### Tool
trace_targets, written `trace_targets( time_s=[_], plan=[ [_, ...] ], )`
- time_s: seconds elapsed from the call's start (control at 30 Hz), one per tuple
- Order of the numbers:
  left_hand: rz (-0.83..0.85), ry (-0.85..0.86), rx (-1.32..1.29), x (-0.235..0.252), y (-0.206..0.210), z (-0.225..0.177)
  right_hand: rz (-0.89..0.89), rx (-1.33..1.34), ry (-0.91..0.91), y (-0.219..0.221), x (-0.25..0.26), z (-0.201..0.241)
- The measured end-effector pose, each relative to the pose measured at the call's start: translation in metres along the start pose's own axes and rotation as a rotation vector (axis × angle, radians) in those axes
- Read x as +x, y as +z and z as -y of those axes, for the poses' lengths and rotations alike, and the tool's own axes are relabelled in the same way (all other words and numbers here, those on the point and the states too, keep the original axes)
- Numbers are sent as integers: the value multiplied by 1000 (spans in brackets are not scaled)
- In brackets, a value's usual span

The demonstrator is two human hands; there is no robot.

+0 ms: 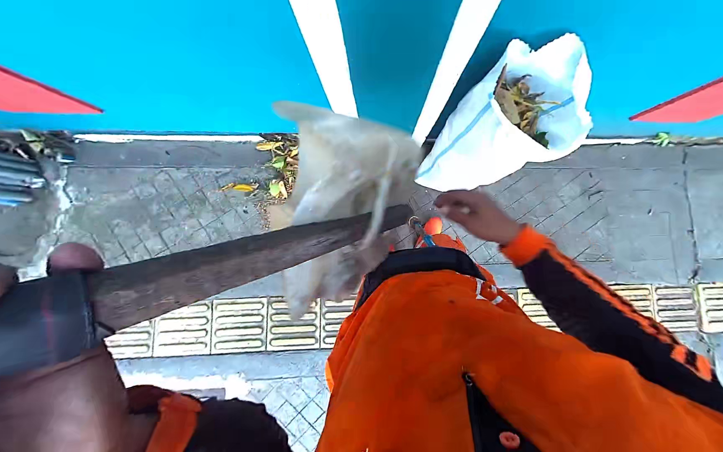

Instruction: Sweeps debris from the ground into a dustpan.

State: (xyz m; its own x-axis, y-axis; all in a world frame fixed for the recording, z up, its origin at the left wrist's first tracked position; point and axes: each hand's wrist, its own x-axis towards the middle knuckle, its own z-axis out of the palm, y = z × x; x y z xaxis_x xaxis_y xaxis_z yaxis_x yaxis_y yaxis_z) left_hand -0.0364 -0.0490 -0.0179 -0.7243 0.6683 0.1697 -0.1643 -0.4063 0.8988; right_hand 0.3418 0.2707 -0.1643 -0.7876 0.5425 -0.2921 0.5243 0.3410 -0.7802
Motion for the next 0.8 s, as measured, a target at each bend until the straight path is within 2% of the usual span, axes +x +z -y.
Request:
trace_targets(
  time_s=[0.03, 0.07, 0.13, 0.2, 0.3, 0.4, 0.5, 0.57, 0.7, 0.8],
  plan=[
    [-22, 11, 38, -1, -11, -1, 190, 5, 251, 42, 16, -43],
    [-46, 25, 62, -3, -21, 0, 347, 24, 404, 82, 26, -80],
    [-141, 74, 156, -13, -32, 4, 545, 14, 490, 137, 37, -117],
    [-269, 155, 293, -29, -38, 7, 552, -28, 582, 160, 48, -126],
    [-621, 248, 500, -60, -24, 10, 556, 28, 804, 159, 55, -116],
    [-958, 275, 636, -87, -23, 12, 405, 150, 920, 157, 65, -127],
    [-1153, 153, 808, -123, -30, 15, 271, 145, 913, 150, 69, -151],
    [-1211, 110, 886, -150, -40, 16, 314, 52, 824, 141, 69, -168],
    [-1255, 32, 978, -207, -71, 18, 643, -114, 670, 125, 75, -135],
    [-1312, -32, 982, -252, -100, 21, 907, -166, 565, 178, 89, -119]
  ],
)
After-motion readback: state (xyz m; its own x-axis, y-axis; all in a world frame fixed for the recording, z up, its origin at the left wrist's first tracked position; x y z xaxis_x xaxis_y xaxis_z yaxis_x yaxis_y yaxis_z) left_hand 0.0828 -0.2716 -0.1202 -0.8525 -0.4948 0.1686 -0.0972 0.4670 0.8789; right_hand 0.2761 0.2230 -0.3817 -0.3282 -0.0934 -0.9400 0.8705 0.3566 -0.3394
